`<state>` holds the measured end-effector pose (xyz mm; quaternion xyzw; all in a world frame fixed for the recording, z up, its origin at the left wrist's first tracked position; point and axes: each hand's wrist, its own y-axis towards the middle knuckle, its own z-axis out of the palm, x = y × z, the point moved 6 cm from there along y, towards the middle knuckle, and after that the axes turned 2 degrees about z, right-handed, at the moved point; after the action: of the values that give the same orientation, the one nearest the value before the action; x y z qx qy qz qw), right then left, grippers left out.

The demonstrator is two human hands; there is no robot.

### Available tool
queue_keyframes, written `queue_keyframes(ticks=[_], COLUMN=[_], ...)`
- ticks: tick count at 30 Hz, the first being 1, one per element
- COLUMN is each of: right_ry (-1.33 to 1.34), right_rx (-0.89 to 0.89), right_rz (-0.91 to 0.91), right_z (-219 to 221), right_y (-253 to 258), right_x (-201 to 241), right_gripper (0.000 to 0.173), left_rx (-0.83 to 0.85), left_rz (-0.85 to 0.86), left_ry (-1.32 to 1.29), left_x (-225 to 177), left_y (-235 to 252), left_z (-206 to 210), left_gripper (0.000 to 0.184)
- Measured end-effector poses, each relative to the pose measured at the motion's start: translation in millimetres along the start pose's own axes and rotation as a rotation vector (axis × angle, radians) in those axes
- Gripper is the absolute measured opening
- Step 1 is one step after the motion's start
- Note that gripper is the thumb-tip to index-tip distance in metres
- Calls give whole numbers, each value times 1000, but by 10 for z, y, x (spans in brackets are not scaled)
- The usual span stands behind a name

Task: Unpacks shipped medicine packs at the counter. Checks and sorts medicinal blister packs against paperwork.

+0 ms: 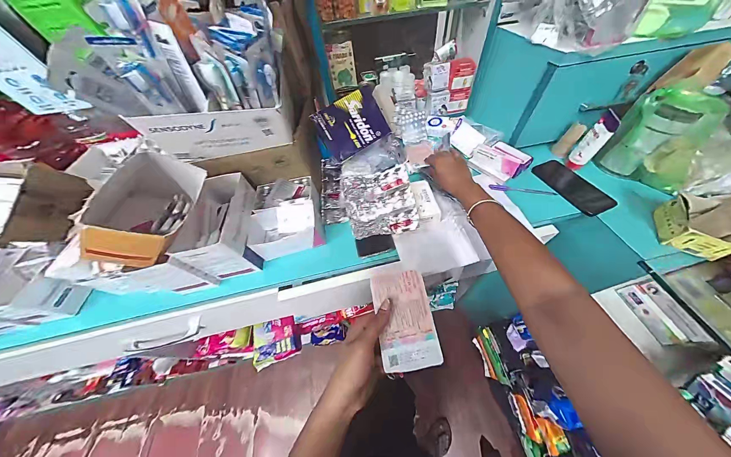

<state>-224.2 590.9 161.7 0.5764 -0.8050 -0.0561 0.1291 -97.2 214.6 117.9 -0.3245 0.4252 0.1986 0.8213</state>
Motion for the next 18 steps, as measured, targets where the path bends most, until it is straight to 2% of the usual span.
queue_keyframes(ticks=[3,6,10,14,18], right_ry=[-1,225,307,308,136], right_rx=[-179,-384,-685,-748,-735], right_rz=[-8,67,74,77,150], right_z=[-196,-642,-884,-813,-829], right_y=[-132,-538,-1711,-2936,-4089], right_x=[78,87,358,920,1444], right_gripper=[31,30,25,21,23], left_rx=[21,85,179,286,483], left_rz=[8,18,11,-93,-226], left_ry=[24,54,42,63,162], left_x=[-42,-124,-204,-98,209], left_y=[61,294,540,713,422], left_z=[-124,-213,-264,-8,583], left_gripper=[42,46,48,48,50])
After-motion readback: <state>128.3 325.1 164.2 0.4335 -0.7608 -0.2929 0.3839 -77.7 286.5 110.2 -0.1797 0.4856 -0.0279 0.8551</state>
